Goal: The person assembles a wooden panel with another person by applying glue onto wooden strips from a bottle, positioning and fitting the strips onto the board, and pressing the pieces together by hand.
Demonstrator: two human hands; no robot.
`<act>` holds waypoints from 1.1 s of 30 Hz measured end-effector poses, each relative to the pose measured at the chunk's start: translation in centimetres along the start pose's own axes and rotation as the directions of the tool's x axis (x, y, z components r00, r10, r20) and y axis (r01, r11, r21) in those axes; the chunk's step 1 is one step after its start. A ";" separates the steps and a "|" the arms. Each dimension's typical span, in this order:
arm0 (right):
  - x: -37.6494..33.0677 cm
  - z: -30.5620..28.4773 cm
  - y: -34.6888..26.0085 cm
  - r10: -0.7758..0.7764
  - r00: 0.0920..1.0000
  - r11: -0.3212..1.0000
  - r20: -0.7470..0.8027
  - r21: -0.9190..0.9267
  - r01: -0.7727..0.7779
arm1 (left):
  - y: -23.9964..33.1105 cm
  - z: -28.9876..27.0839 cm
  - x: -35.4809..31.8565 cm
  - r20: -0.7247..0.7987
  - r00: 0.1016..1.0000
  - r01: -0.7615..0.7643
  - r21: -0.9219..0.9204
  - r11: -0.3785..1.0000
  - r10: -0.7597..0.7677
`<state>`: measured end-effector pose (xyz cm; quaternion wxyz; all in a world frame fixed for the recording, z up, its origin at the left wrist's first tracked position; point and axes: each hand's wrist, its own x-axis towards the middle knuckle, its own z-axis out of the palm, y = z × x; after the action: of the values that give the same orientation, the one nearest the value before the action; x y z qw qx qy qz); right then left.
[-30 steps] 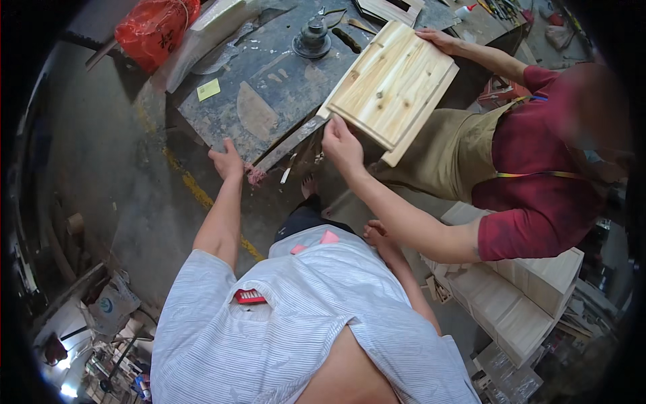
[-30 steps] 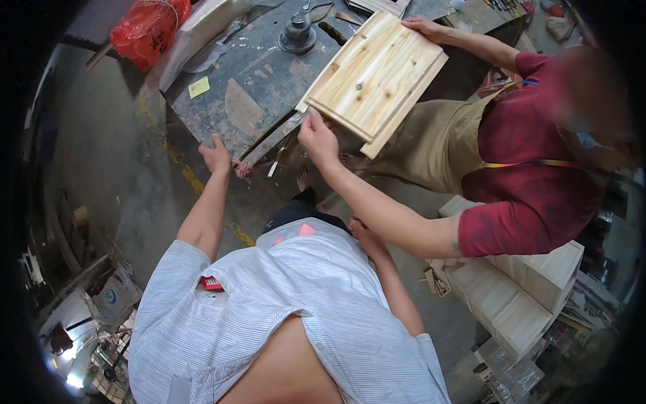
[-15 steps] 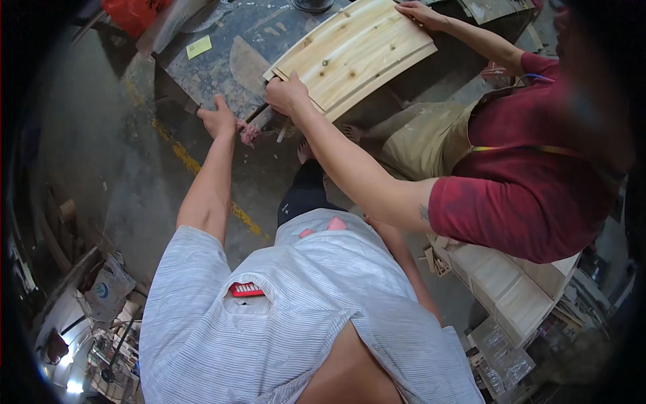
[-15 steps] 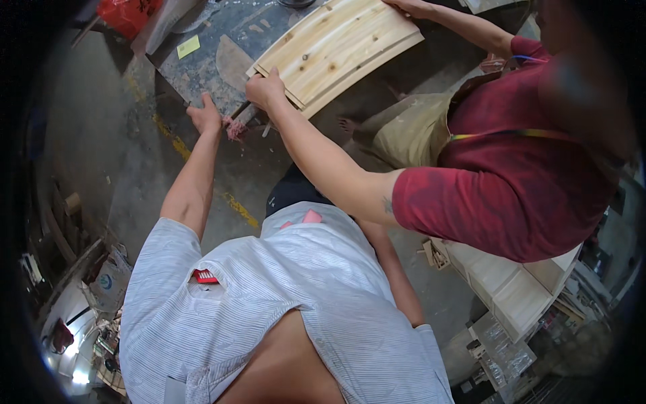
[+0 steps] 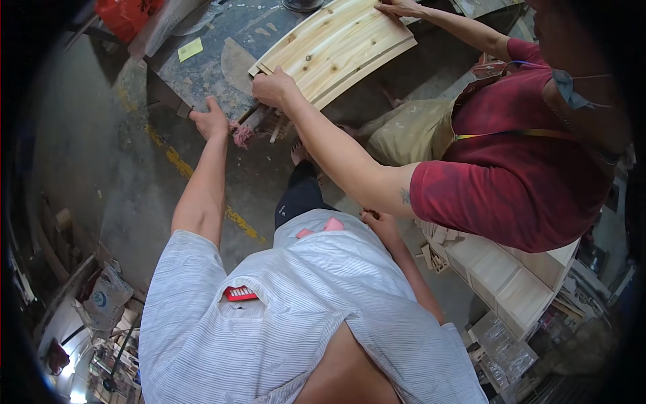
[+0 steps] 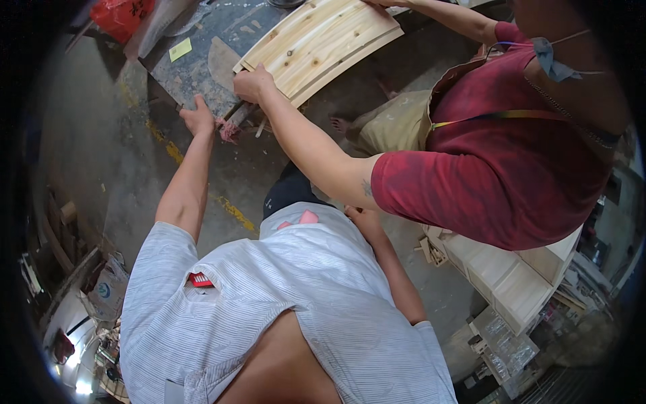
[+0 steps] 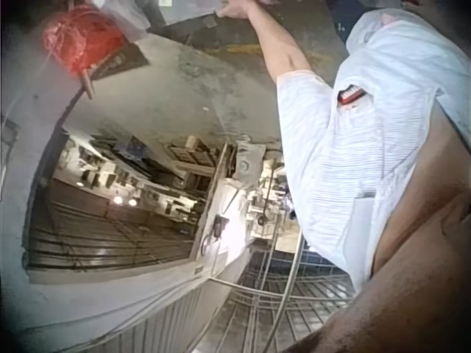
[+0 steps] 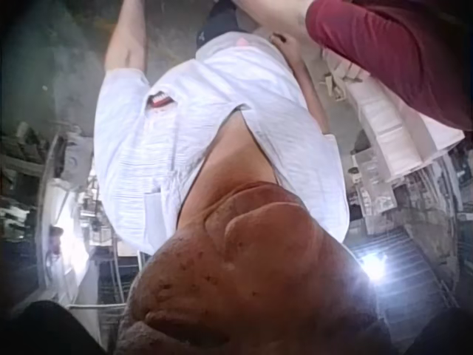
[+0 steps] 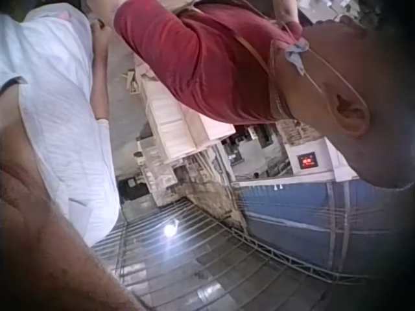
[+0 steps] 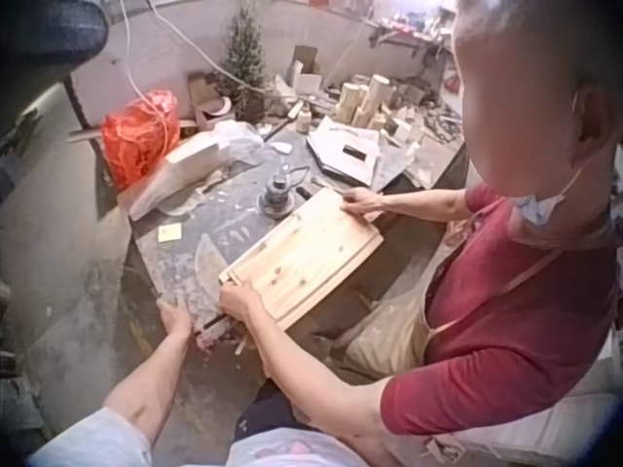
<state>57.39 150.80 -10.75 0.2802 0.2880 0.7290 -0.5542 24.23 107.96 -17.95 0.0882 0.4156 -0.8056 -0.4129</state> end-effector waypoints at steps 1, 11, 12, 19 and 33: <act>-0.1 0.2 -0.9 0.049 0.999 0.999 0.017 0.013 -0.049 | -0.1 0.0 -0.1 -0.023 1.000 0.002 0.035 0.999 -0.001; 0.3 0.5 1.7 0.013 0.999 0.991 -0.044 0.136 -0.007 | 0.2 0.5 -0.1 -0.040 0.999 -0.013 0.081 0.997 0.016; 0.4 0.4 1.3 0.032 0.999 0.993 -0.029 0.117 -0.028 | 0.1 0.6 0.1 -0.052 0.999 -0.010 0.087 0.996 0.015; -0.2 0.9 0.1 0.066 0.998 0.992 -0.023 0.108 -0.063 | -0.2 0.8 0.5 -0.043 0.999 0.010 0.108 0.994 -0.006; -0.4 2.5 1.5 0.073 0.994 0.991 -0.076 0.115 -0.064 | 0.8 0.0 -0.4 -0.002 1.000 0.023 0.094 0.995 -0.022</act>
<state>59.02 148.70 -11.98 0.2529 0.3503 0.6970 -0.5723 24.01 108.49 -17.32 0.0642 0.4285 -0.8194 -0.3752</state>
